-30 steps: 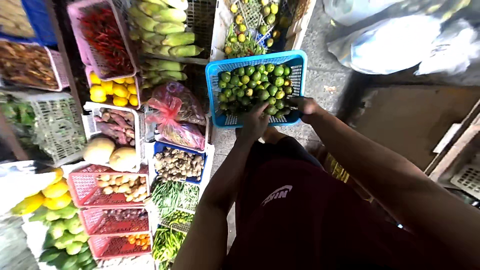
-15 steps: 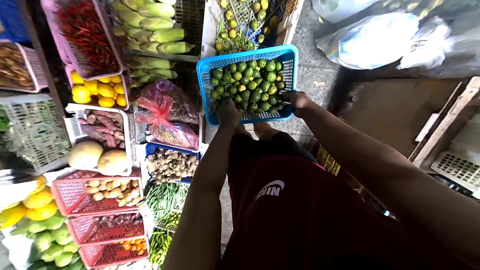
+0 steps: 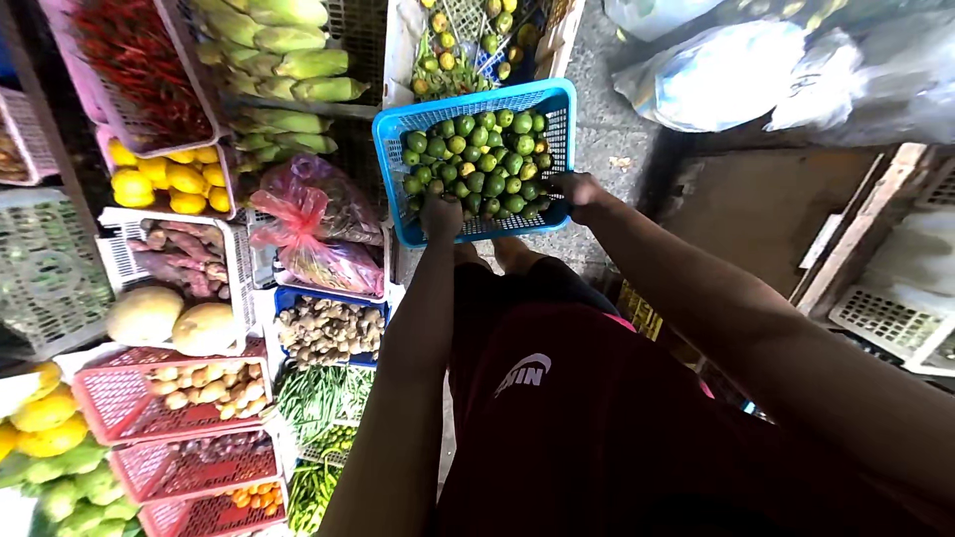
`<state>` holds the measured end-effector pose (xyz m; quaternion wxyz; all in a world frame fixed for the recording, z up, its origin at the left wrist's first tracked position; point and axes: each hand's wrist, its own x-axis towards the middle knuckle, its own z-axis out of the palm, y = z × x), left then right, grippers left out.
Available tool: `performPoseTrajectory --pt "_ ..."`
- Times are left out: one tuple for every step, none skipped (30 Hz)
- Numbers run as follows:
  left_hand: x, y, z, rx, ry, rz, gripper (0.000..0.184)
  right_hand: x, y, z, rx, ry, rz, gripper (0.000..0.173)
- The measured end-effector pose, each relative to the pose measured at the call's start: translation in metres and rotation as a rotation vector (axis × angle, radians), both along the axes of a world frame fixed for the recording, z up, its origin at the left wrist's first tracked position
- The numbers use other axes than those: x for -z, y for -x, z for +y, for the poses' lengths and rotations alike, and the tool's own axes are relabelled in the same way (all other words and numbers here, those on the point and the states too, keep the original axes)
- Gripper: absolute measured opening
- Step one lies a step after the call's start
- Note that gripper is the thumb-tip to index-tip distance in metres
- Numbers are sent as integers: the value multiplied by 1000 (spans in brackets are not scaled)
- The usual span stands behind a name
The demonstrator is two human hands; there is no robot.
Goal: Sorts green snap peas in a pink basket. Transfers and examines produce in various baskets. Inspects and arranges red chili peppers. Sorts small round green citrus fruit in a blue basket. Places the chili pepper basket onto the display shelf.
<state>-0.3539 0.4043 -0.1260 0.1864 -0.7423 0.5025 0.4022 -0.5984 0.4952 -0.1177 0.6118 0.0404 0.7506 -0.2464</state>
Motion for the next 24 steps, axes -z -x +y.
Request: performPoseTrajectory --pt "-1 -1 1 15 -24 5 48 0 0 0 -2 -9 2 32" --pt "-1 -1 0 35 -30 4 46 -1 1 -1 -7 -12 1 32" --pt "0 -1 -1 66 -26 -2 44 -1 1 -2 -14 -7 -6 32" --pt "2 0 1 106 2 -11 44 -1 2 -2 -21 2 -8 32" --pt "4 0 1 143 48 -11 47 -1 4 -2 -28 14 -10 32" --pt "4 1 2 178 78 -7 52 -1 5 -3 -35 18 -8 32" --pt "0 1 4 208 92 2 54 -2 6 -4 -43 11 -13 34" --pt "-5 -1 4 221 105 25 53 -3 5 -4 -49 10 -10 34" --pt "-12 -3 0 207 126 78 50 -4 4 -6 -43 17 -14 33" --pt "-19 -6 -6 169 163 156 47 -4 6 -7 -36 31 -22 33" --pt "-29 -7 -15 124 191 247 44 -3 9 -8 -29 44 -28 34" --pt "-42 -7 -29 86 205 326 43 -2 10 -8 -35 54 -37 35" --pt "-54 -6 -42 59 222 396 42 0 10 -6 -43 60 -46 35" --pt "-65 -3 -58 37 243 472 41 0 10 -5 -52 63 -55 36" --pt "-75 1 -75 28 271 544 41 0 10 -5 -60 66 -57 36" --pt "-82 5 -92 37 305 612 42 -1 11 -7 -69 70 -56 36" --pt "-89 8 -107 61 324 646 44 0 11 -7 -74 72 -51 36" --pt "-95 9 -119 104 324 619 47 0 12 -6 -76 73 -51 37" --pt "-98 8 -125 154 311 545 50 0 12 -5 -73 77 -51 37" --pt "-96 4 -125 202 265 466 50 1 11 -5 -63 78 -54 37" --pt "-86 -1 -120 244 187 390 47 3 12 -4 -58 80 -59 37" --pt "-73 -6 -109 287 101 317 43 4 12 -4 -55 83 -66 37" --pt "-57 -10 -92 327 51 243 37 3 12 -4 -54 84 -71 37" --pt "-43 -12 -75 369 23 163 34 2 11 -3 -58 86 -72 38"
